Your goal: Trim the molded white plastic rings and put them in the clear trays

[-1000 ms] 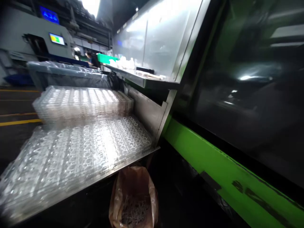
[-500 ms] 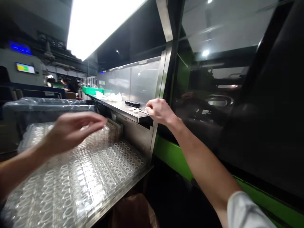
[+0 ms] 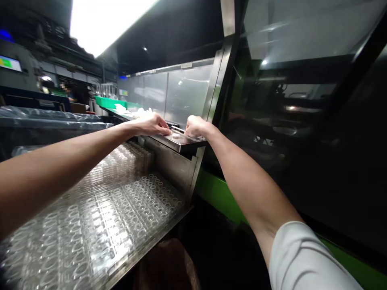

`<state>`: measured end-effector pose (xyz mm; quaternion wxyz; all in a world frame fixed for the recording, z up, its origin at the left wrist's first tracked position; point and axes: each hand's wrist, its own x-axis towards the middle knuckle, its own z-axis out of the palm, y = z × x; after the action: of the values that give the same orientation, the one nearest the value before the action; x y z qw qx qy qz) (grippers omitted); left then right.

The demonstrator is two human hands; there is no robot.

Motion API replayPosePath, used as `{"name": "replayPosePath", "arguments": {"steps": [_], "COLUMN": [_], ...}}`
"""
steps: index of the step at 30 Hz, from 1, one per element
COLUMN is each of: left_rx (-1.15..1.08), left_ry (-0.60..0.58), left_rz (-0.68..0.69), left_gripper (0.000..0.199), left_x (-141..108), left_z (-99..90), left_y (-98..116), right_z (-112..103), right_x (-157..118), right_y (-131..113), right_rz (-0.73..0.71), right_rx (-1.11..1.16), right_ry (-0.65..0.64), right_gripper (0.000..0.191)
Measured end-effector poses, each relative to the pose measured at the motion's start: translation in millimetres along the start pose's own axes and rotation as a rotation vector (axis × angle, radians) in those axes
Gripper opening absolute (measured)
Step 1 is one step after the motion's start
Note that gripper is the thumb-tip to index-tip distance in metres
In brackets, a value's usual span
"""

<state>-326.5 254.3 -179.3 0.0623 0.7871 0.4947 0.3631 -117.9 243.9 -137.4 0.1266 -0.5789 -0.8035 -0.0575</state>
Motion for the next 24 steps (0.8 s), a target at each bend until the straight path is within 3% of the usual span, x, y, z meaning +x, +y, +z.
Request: {"name": "replayPosePath", "arguments": {"steps": [3, 5, 7, 9, 10, 13, 15, 17, 20, 24], "left_rx": [-0.040, -0.204, -0.358, -0.457, -0.545, -0.847, -1.056, -1.211, -1.269, -1.313], "left_ry": [0.159, 0.333, 0.493, 0.552, 0.502, 0.405, 0.403, 0.406, 0.371, 0.296], "left_rz": [0.104, 0.200, 0.210, 0.031, -0.077, -0.437, -0.582, -0.647, -0.653, -0.604], "left_gripper": [0.021, 0.025, 0.027, 0.029, 0.032, 0.029, 0.027, 0.028, 0.030, 0.030], "left_x": [-35.9, -95.6, -178.1, -264.7, -303.1, -383.8, -410.9, -424.5, -431.7, -434.1], "left_z": [-8.3, -5.2, 9.1, 34.3, 50.0, 101.7, 132.1, 153.0, 165.4, 165.4], "left_y": [2.9, 7.5, 18.1, 36.4, 47.1, 73.4, 80.9, 83.2, 85.8, 89.3], "right_z": [-5.7, 7.2, 40.8, 91.8, 120.6, 200.7, 235.1, 248.8, 240.8, 225.7], "right_x": [-49.0, -108.7, -178.7, -245.6, -275.0, -339.5, -360.8, -366.0, -357.1, -348.8], "right_y": [17.4, 33.6, 46.6, 49.4, 45.8, 19.0, -4.1, -23.9, -41.8, -49.7], "right_rz": [0.012, -0.034, -0.048, 0.039, 0.082, 0.250, 0.302, 0.290, 0.192, 0.153], "right_rx": [0.118, 0.382, 0.822, 1.053, 1.220, 1.576, 1.691, 1.704, 1.645, 1.595], "right_ry": [0.250, 0.417, 0.471, 0.457, 0.385, -0.028, -0.267, -0.432, -0.585, -0.666], "right_gripper": [0.002, 0.006, 0.015, 0.019, 0.022, 0.033, 0.039, 0.037, 0.034, 0.037]}}
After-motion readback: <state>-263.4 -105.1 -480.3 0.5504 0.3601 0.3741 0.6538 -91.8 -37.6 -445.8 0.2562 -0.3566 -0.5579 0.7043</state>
